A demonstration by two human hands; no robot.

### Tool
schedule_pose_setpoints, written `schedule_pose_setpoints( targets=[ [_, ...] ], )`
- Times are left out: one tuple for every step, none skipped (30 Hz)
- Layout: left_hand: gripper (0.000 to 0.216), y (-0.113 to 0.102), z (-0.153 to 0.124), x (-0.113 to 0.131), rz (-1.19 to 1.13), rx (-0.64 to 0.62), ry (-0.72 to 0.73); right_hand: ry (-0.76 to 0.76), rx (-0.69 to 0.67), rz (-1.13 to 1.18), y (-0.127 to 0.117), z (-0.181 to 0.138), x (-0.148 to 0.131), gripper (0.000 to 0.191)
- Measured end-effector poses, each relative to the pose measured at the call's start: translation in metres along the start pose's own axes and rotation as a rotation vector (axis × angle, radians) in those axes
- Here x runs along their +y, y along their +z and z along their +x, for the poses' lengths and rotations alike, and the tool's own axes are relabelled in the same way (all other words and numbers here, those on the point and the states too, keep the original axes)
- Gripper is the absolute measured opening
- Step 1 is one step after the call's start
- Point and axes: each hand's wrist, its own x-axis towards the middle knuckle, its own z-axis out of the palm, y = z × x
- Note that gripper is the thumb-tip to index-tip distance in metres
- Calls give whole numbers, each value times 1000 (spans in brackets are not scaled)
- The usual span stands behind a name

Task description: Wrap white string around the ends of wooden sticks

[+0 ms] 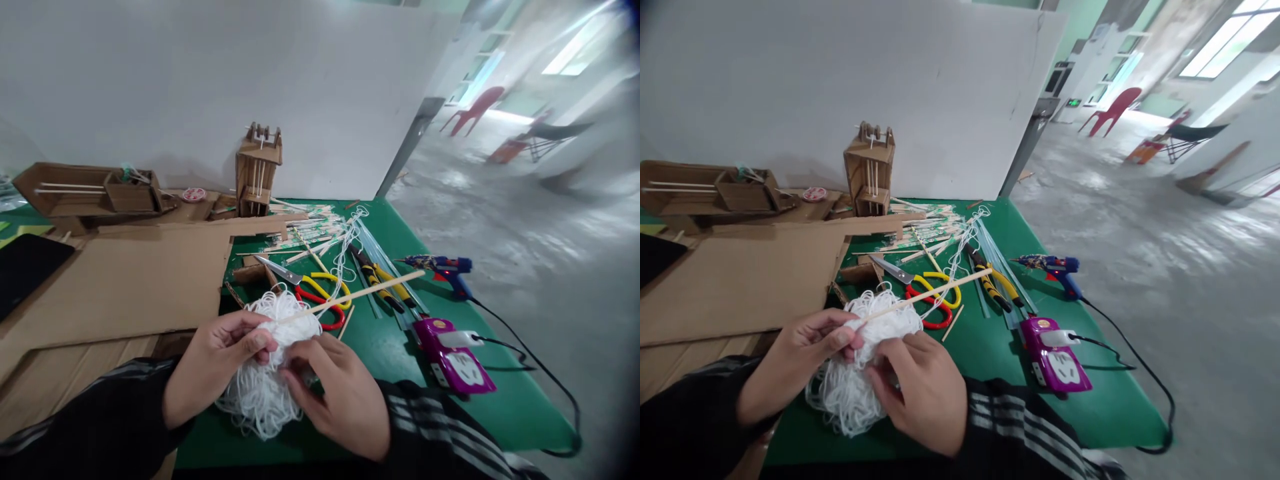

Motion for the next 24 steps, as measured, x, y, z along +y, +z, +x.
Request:
schedule_pose_setpoints(
  targets=[
    [24, 0, 1, -2, -35, -11, -11, 69, -6, 32, 1, 1, -1, 10],
    [24, 0, 2, -4, -66, -21, -23, 130, -22, 54, 2, 3, -2, 15],
    [25, 0, 3, -6, -98, -31, -36, 186, -50, 64, 2, 5, -4, 21],
    [26, 1, 4, -9, -128, -40, -48, 238, -87, 60, 2, 8, -6, 25],
    [27, 1, 4, -11, -158, -52, -59, 283, -128, 39, 2, 11, -7, 29],
    [28, 1, 4, -14, -182, -65, -67, 315, -169, 4, 2, 13, -7, 30],
    [28, 0, 4, -16, -197, -73, -72, 333, -204, -40, 2, 15, -7, 28],
    [28, 0, 4, -17, -206, -79, -73, 343, -232, -85, 2, 17, -6, 25],
    [27, -1, 3, -18, -209, -81, -72, 346, -258, -125, 3, 18, -5, 22],
    [27, -1, 2, -19, -211, -76, -70, 343, -283, -157, 3, 18, -4, 19],
    [26, -2, 2, -20, -215, -66, -69, 340, -307, -182, 3, 18, -2, 16],
    [26, -2, 1, -20, -220, -54, -69, 345, -328, -204, 4, 17, -1, 13],
    [27, -2, 1, -20, -226, -40, -71, 353, -342, -224, 4, 17, 0, 12],
    [27, -2, 1, -20, -231, -27, -73, 360, -351, -239, 4, 17, 1, 10],
    [28, -2, 1, -21, -233, -15, -76, 365, -356, -244, 4, 16, 2, 10],
    [28, -2, 1, -21, -231, -7, -79, 363, -360, -234, 4, 16, 3, 9],
    [29, -3, 1, -21, -223, -5, -80, 356, -362, -207, 2, 17, 3, 8],
    [29, -3, 1, -20, -209, -5, -80, 347, -354, -167, 0, 17, 3, 8],
    [30, -4, 1, -20, -194, -10, -76, 336, -323, -119, -2, 17, 3, 12],
    [30, -4, 1, -19, -180, -16, -69, 320, -269, -66, -6, 18, 3, 18],
    [30, -5, 1, -19, -168, -23, -62, 301, -194, -14, -9, 19, 2, 25],
    [30, -5, 1, -18, -162, -32, -55, 277, -112, 28, -13, 20, 3, 32],
    [29, -5, 1, -17, -160, -38, -49, 246, -45, 57, -16, 22, 3, 36],
    [29, -5, 1, -17, -161, -43, -44, 212, -9, 74, -18, 23, 3, 37]
  ],
)
